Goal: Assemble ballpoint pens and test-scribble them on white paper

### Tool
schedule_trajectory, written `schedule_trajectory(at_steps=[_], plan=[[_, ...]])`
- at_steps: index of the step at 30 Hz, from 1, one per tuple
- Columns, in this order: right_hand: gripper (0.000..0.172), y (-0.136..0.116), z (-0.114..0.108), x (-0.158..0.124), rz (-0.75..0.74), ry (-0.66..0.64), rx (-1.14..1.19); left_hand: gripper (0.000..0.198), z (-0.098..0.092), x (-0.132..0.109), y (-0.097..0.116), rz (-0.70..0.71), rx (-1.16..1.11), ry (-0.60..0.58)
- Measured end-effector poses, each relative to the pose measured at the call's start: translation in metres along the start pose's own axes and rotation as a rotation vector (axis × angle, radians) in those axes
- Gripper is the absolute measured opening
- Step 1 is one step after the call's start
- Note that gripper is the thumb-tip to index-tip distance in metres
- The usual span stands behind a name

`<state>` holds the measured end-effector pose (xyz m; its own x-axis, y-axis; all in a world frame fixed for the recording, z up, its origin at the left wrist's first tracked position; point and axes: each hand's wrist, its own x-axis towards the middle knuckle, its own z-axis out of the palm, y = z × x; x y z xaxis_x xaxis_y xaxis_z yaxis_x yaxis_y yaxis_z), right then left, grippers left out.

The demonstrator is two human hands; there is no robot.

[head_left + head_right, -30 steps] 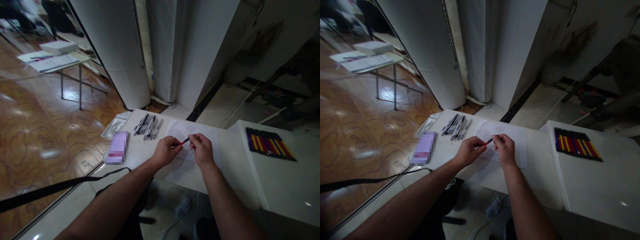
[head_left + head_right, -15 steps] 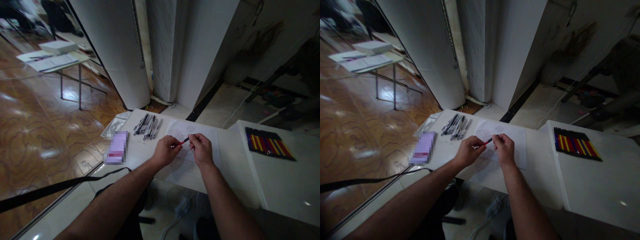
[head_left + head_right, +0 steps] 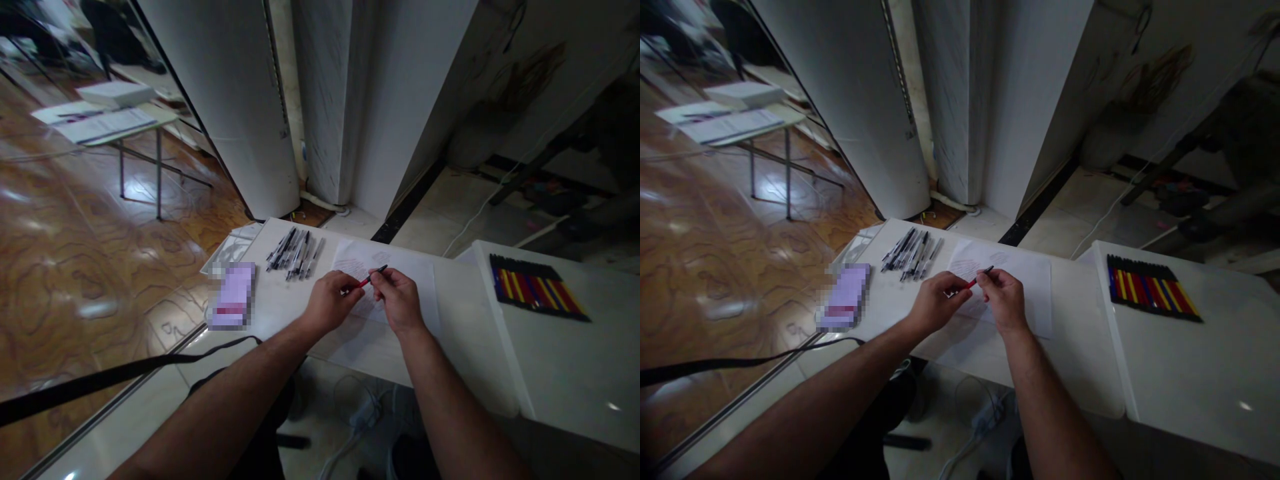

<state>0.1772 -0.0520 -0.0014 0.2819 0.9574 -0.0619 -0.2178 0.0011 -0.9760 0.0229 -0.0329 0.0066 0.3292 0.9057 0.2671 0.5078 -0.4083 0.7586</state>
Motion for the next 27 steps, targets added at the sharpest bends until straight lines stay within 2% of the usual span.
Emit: schedule_trajectory(at_steps=[2, 9, 17, 27], plan=[[0.025, 0.0011, -0.0003, 0.0001, -0.004, -0.013, -0.026, 0.009, -0.0007, 0.0003, -0.0003, 0.004, 0.004, -0.007], [0.024, -0.0009, -0.0078, 0.0063, -0.061, 0.076, 0.053, 0.019, -0.0017, 0.0017, -0.0044, -0.071, 0.044, -0.007], [0.025, -0.0042, -0.0086, 0.0061, -0.079, 0.047, 0.037, 0.021, 0.0005, 0.0012, -0.0039, -0.072, 0.042, 0.011], [0.027, -0.0064, -0.0039, 0.0012, -0.1, 0.005, -0.126, 0.021, -0.0007, -0.0005, -0.0019, -0.052, 0.022, 0.001]])
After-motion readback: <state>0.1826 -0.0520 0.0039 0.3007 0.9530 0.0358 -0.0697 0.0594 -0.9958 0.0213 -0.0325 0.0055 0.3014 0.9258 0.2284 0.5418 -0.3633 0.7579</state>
